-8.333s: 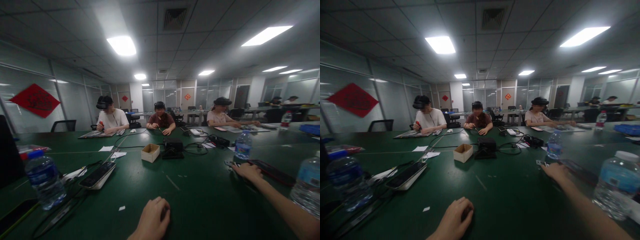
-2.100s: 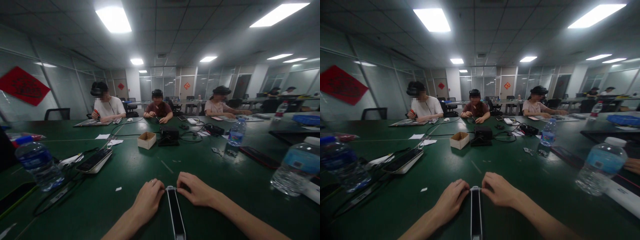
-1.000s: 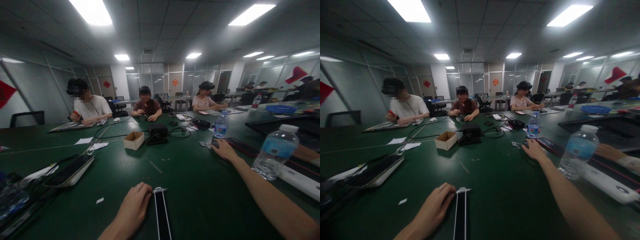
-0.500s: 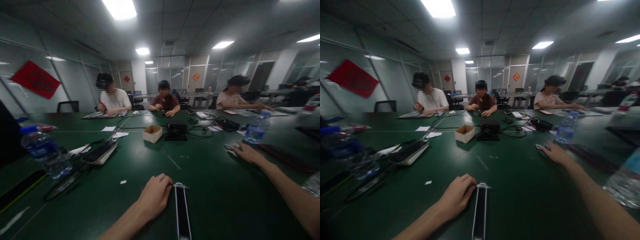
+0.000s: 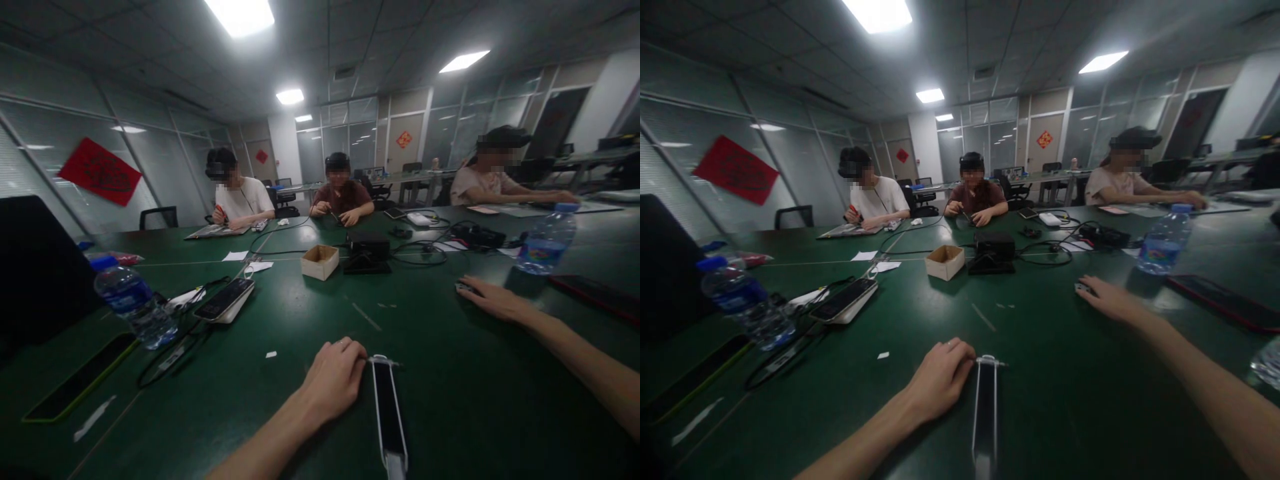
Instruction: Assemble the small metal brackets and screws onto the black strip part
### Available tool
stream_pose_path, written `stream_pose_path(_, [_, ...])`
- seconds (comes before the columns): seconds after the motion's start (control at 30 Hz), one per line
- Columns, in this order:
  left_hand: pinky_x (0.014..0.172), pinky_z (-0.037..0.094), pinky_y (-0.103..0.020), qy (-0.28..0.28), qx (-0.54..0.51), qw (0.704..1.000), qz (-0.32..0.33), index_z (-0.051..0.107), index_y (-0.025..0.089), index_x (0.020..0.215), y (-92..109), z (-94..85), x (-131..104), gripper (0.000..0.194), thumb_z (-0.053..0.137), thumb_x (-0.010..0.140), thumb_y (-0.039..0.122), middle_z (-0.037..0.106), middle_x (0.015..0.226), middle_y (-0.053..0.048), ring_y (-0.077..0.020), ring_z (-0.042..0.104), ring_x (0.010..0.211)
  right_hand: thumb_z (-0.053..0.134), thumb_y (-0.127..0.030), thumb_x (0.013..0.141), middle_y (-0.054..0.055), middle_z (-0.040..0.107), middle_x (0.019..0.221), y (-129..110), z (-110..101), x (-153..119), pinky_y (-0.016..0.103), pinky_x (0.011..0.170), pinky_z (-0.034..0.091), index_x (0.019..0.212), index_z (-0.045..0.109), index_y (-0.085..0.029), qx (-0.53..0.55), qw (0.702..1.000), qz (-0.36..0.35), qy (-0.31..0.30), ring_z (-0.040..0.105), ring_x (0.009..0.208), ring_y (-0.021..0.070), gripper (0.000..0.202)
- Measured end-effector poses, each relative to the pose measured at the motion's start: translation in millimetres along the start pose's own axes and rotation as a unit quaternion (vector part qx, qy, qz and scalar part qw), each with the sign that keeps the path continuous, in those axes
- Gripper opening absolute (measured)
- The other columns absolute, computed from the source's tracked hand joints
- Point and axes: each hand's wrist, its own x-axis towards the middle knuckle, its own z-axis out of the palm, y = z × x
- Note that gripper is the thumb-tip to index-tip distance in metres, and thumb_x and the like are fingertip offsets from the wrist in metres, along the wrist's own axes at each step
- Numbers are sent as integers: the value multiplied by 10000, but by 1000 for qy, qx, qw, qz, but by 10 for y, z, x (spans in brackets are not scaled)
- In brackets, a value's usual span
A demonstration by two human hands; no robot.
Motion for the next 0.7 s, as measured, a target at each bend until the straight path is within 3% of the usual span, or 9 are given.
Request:
stream_pose_path(0.07, [789,444,-291,-1,-2,1000,-3,567,215,1029,-3,0,-4,189,394,961,184,611,1040,-22,-175,581,900,347,-447,927,169,370,1468,-135,22,-47,409,1069,341,1397,430,-81,7,998,-5,-63,383,1332,287,601])
stream_pose_path(0.2, [786,443,-297,7,3,1000,1,561,217,1030,-25,17,-8,184,391,962,191,605,1043,-24,-177,582,887,298,-429,924,126,295,1515,-452,22,-201,472,1093,302,1431,361,-128,10,996,-6,-93,272,1391,273,593])
stream_pose_path(0.3, [766,441,-297,11,-1,1000,0,563,222,1021,-29,20,-5,175,403,956,191,608,1035,-23,-182,585,878,285,-440,932,117,275,1525,-796,-19,-365,455,1122,257,1435,355,-134,11,995,-22,-96,241,1405,255,593])
stream_pose_path(0.43, [767,439,-299,17,-7,1000,6,570,213,998,-11,2,-15,178,403,952,171,617,1005,-27,-186,589,869,298,-443,943,112,258,1533,-1430,-81,-605,423,1145,213,1444,348,-136,32,992,-56,-112,221,1412,241,590])
stream_pose_path(0.53, [774,440,-299,16,-6,1000,2,575,207,988,-6,-6,-27,181,405,947,160,619,1005,-34,-189,589,877,336,-452,940,143,267,1524,-1888,-103,-773,466,1157,154,1424,383,-103,103,985,-92,-104,201,1413,289,599])
stream_pose_path(0.6, [782,439,-302,16,-5,1000,-3,579,205,987,-12,-7,-32,189,403,945,153,619,1014,-39,-192,587,888,349,-462,940,132,270,1525,-2095,-116,-880,443,1163,151,1422,396,-112,120,980,-118,-102,209,1412,279,597])
stream_pose_path(0.7, [787,440,-308,18,-6,1000,-1,582,204,979,-21,-8,-32,195,398,942,149,619,1005,-42,-198,583,893,356,-483,943,90,280,1527,-2224,-155,-1031,418,1167,167,1434,388,-174,143,972,-151,-107,215,1413,243,581])
